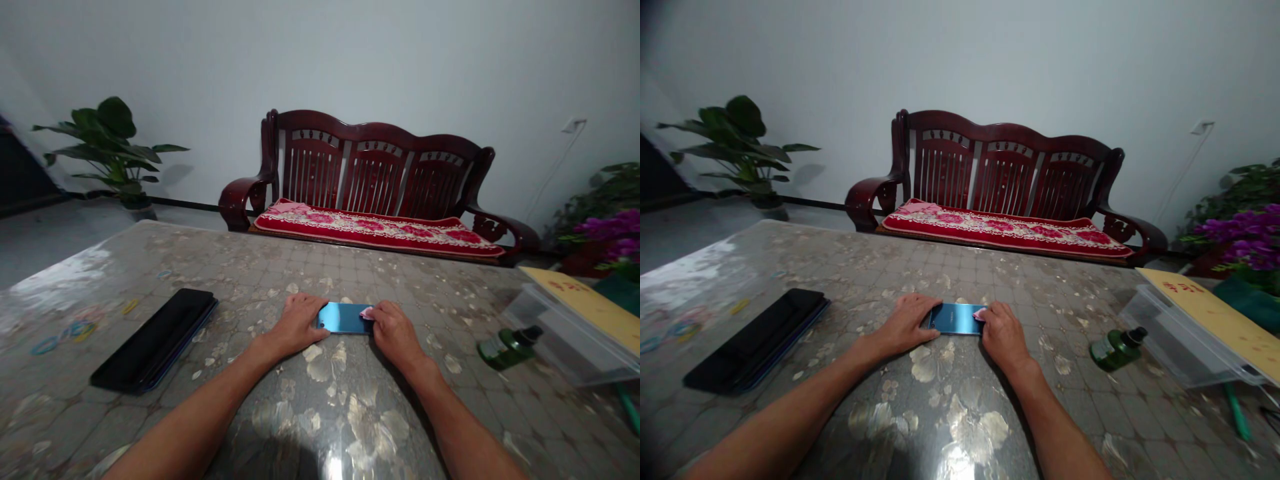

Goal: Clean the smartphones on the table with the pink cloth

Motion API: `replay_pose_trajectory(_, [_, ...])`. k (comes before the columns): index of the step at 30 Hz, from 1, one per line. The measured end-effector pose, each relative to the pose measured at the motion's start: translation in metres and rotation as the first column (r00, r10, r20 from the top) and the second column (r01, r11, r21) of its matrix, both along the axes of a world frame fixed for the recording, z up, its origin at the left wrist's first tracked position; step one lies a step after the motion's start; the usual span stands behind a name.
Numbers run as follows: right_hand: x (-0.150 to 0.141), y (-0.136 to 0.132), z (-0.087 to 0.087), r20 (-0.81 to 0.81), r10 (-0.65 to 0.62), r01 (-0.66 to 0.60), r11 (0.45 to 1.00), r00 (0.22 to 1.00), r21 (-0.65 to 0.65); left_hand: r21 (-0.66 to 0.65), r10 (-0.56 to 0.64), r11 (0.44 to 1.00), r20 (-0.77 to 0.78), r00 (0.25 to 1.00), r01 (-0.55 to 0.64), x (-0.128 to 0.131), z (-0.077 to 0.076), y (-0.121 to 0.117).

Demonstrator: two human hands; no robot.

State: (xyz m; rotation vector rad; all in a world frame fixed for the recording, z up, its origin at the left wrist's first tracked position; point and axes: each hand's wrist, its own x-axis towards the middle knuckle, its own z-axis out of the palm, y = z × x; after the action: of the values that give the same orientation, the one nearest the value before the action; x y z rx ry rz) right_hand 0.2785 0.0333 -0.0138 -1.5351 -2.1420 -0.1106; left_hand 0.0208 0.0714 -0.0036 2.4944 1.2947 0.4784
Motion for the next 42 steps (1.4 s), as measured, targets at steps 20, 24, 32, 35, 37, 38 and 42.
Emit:
replay_pose_trajectory(20, [-0.032,-0.009,-0.004,0.019,0.118,-0.118,0.993,0.993,0.013,-0.019,0.101,0.995,0.037,0.994,-0.1,0.003,-0.006,0.001])
replay_pose_trajectory(24, [-0.038,-0.009,-0.001,0.037,0.153,-0.153,0.988,0.988,-0.014,-0.022,0.097,0.995,0.022,0.995,-0.096,0.003,-0.003,0.0])
replay_pose_trajectory(32, [-0.015,-0.006,-0.002,0.055,-0.051,0.051,0.999,0.997,0.002,-0.012,0.111,0.994,0.032,0.993,-0.11,0.006,0.0,-0.002])
replay_pose_trajectory(35, [-0.037,-0.012,-0.002,0.031,0.087,-0.087,0.996,0.996,-0.006,-0.003,0.112,0.994,0.039,0.993,-0.112,0.006,-0.003,-0.002])
replay_pose_trajectory(37, [-0.05,-0.016,-0.001,0.016,0.178,-0.178,0.984,0.984,-0.022,0.004,0.11,0.994,0.045,0.993,-0.111,0.005,-0.004,-0.002])
replay_pose_trajectory(38, [-0.053,-0.016,-0.001,0.009,0.2,-0.2,0.979,0.98,-0.027,0.007,0.109,0.994,0.047,0.993,-0.109,0.005,-0.005,-0.001])
replay_pose_trajectory(42, [-0.036,-0.008,-0.003,-0.018,0.116,-0.116,0.993,0.993,-0.002,0.025,0.105,0.994,0.03,0.994,-0.105,0.005,-0.006,-0.001])
